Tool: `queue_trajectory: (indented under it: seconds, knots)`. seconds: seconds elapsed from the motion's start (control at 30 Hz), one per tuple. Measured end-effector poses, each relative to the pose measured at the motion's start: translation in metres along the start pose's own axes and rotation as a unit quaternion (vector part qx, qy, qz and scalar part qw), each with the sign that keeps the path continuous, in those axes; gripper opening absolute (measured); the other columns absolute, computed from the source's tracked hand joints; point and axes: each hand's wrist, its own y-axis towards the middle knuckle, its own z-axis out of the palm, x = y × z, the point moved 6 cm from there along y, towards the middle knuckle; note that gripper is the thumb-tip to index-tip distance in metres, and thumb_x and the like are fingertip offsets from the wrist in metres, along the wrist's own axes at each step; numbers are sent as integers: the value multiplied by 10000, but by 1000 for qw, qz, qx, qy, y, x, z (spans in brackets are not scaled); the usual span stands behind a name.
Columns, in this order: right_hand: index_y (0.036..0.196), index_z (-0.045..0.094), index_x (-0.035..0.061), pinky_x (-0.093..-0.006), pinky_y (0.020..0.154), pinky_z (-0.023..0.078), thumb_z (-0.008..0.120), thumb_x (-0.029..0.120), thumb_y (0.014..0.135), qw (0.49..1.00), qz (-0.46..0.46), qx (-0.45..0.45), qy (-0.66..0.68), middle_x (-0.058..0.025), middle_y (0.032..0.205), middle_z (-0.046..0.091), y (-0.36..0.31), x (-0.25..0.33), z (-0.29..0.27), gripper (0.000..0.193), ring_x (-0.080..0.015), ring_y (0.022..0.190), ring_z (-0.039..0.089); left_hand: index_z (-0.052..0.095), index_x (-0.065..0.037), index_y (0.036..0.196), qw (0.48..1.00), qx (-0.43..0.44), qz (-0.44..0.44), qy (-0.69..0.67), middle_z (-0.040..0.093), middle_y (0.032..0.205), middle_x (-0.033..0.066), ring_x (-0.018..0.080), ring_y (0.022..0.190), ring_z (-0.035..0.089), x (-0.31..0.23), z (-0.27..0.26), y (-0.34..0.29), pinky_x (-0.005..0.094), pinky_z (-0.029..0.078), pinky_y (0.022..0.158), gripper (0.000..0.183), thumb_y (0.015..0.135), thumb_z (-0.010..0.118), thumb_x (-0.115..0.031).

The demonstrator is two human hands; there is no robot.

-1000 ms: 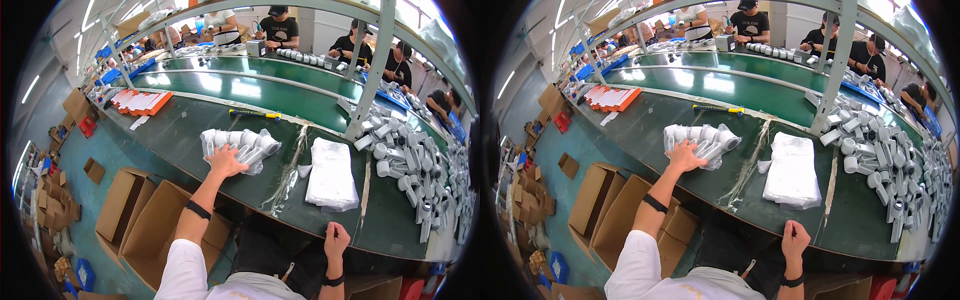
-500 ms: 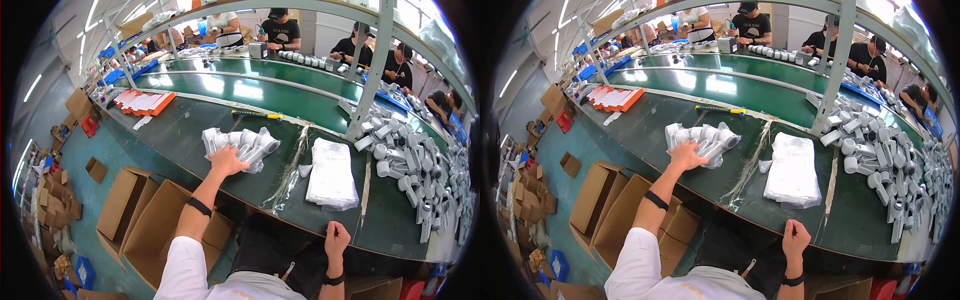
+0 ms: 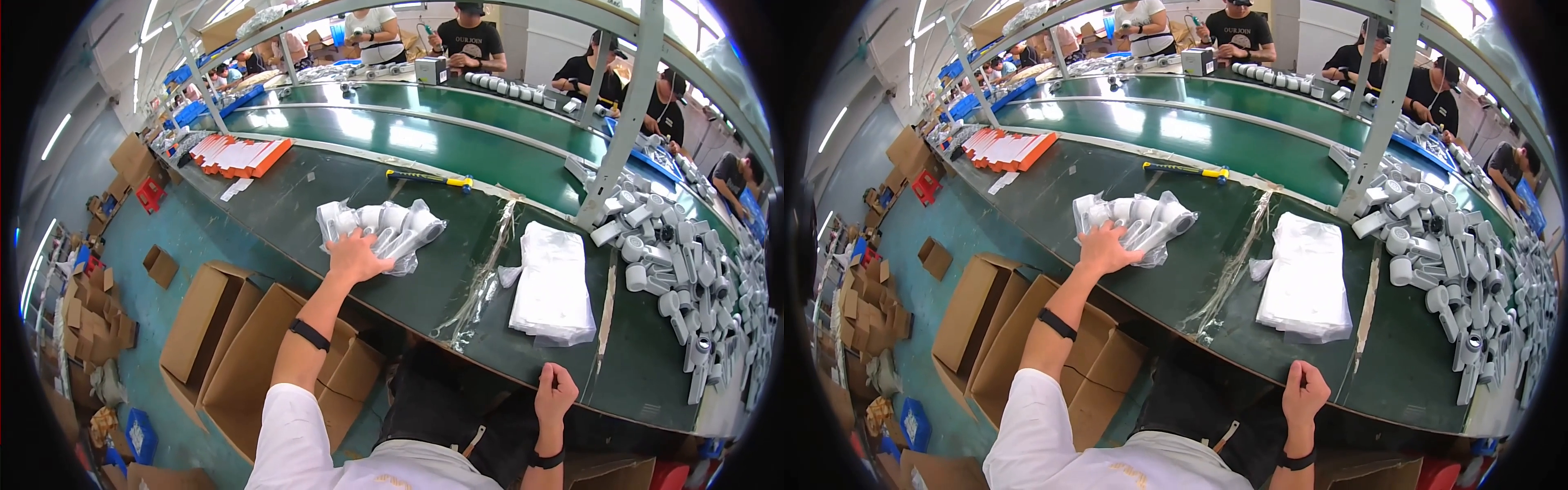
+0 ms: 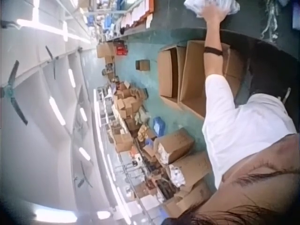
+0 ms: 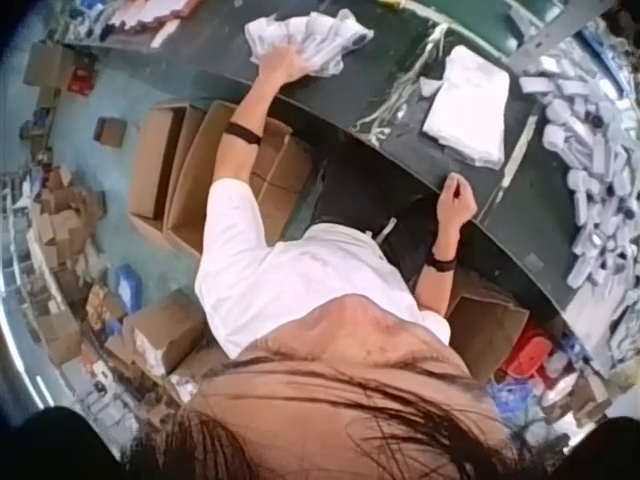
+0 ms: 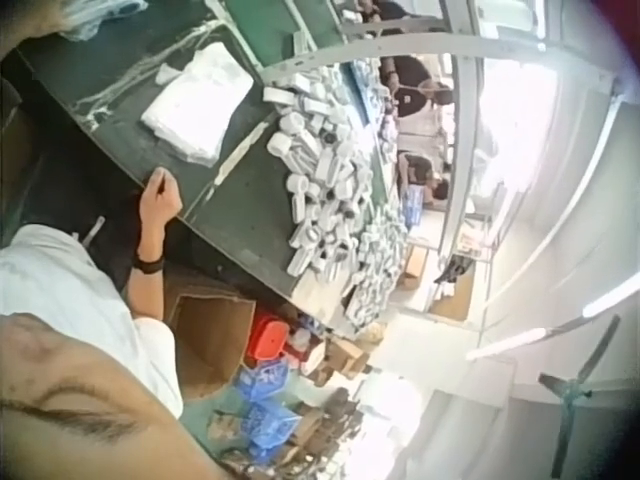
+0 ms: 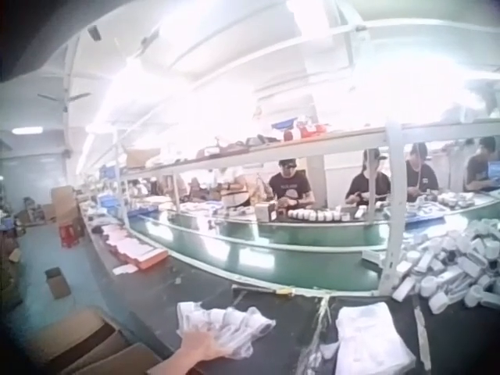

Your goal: Packaging white hair dryers into individual plastic bags and then placing them into a large cardboard box on an assembly line.

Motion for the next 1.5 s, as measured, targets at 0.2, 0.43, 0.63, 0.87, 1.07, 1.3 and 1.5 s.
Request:
queue_trajectory:
  seconds: [0.2,0.43,0.63,0.87,1.07,1.3,1.5]
  knots:
    - [876,669,-11,-268,567,446,645,129,902,999,-19,-7,-27,-74,682,621,-1,4,0,144,-137,584,554,675,-160,1152,999,-37,0,-6,555,1283,135,330,1202,518,16,4,-4,617,340,982,704,608,685,-606]
    - [876,659,-21,-262,580,446,636,130,913,999,-23,-11,-27,-66,689,618,1,4,2,158,-127,605,558,657,-175,1187,1000,-10,-4,-19,550,1278,124,345,1191,517,26,2,3,650,334,970,712,607,680,-589]
    - [875,655,-21,-247,568,434,624,142,925,998,-50,-18,-45,-42,666,600,1,0,3,174,-101,596,540,605,-189,1273,995,86,-25,-43,479,1390,94,329,1282,454,33,0,18,697,294,992,843,589,693,-673]
    - [852,663,-5,-285,548,431,637,100,894,998,-27,-17,-45,-92,685,612,-3,-4,2,117,-166,573,549,553,-200,1338,990,114,-5,-86,438,1447,89,312,1320,431,48,12,27,639,316,1026,960,564,690,-751]
    - [861,654,-18,-264,543,403,622,138,927,996,-42,-8,-80,-43,680,591,-3,2,3,173,-103,593,502,588,-170,1291,997,63,3,-46,499,1366,124,316,1253,492,37,6,19,596,373,992,836,619,672,-660]
    - [864,646,-18,-278,560,421,612,149,935,995,-48,-6,-88,-70,698,605,-3,10,4,185,-138,602,526,520,-233,1356,994,102,-18,-24,406,1445,109,358,1293,430,32,9,24,660,345,983,807,637,670,-567]
    - [867,642,-17,-289,568,427,604,153,939,995,-49,-7,-87,-79,708,615,-4,10,3,188,-154,605,533,501,-239,1375,987,118,-77,-80,386,1465,101,364,1319,405,29,8,16,703,311,996,813,633,704,-502]
